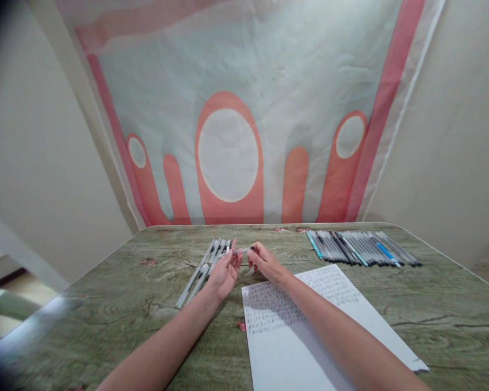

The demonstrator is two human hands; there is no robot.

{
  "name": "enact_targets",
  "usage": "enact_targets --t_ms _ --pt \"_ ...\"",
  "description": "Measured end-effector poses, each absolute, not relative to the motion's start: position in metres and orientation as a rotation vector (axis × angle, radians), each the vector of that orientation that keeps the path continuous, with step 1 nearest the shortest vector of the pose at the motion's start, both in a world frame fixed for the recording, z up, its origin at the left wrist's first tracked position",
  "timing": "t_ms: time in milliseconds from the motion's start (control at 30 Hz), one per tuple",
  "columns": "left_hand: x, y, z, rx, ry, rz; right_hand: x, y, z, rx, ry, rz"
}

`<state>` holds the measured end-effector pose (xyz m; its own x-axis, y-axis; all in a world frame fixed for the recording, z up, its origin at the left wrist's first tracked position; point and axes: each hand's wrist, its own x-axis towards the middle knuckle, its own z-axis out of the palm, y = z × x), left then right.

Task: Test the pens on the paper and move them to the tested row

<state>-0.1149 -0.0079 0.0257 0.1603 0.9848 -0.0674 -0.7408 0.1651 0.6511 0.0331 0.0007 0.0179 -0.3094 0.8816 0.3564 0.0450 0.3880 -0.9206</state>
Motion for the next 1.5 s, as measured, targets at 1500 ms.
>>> enact_targets --t_ms 1500 --pt "-0.094 -0.105 0.025 2.713 0.808 0.311 0.198 -0.14 -0.002 -1.603 -1.545 0.468"
